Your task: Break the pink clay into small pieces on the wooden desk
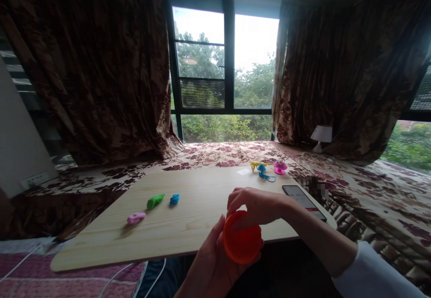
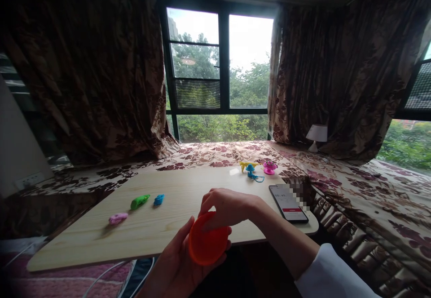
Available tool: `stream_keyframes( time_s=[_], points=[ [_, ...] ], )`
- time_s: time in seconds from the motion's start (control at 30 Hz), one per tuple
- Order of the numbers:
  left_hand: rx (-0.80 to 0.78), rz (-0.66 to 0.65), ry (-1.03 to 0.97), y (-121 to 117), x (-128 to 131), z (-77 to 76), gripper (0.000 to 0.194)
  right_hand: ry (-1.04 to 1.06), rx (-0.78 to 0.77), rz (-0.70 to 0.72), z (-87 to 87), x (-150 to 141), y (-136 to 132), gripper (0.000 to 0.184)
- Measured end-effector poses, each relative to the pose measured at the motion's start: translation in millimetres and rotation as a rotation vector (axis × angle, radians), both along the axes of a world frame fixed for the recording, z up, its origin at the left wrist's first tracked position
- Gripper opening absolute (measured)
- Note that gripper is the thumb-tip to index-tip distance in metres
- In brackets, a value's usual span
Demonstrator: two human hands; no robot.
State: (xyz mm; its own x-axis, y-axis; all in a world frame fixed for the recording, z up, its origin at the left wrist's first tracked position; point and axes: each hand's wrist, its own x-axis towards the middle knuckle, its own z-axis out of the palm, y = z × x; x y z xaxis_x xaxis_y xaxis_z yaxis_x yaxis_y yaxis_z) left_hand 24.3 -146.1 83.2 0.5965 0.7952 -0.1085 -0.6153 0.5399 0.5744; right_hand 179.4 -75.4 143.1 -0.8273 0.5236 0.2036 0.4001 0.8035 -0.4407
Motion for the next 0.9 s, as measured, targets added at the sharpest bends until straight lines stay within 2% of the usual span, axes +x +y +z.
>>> stream_keyframes(
  time_s=[0.2, 0.37, 0.5, 0.67, 0.83, 0.9],
  points=[
    [-0.018, 0.025, 0.045, -3.5, 2.9, 2.2, 0.055, -0.035, -0.034, 0.046, 0.6, -4.8, 4.0, 0.017],
    [-0.037, 0.038, 0.037, -2.7, 0.8, 2.8, 0.055, -0.063, -0.085, 0.010, 0.3, -1.2, 7.0, 0.026],
    [-0.049, 0.006, 0.018, -1.3, -0.8, 2.6, 0.055, -0.090, -0.031, -0.013, 4.3, 2.5, 6.3, 0.023],
    [-0.050, 0.008, 0.022, -1.4, -0.6, 0.5, 0.054, -0.107, 0.011, 0.049, 2.4, -1.0, 8.0, 0.019],
    [-0.028, 0.049, 0.047, -3.0, 1.6, -0.2, 0.051, -0.134, 0.005, 0.044, 4.5, -2.3, 8.2, 0.028],
    [-0.017, 0.027, 0.057, -2.6, 2.7, -0.3, 0.051, -0.135, 0.030, 0.061, 7.5, -3.1, 7.0, 0.026]
  ],
)
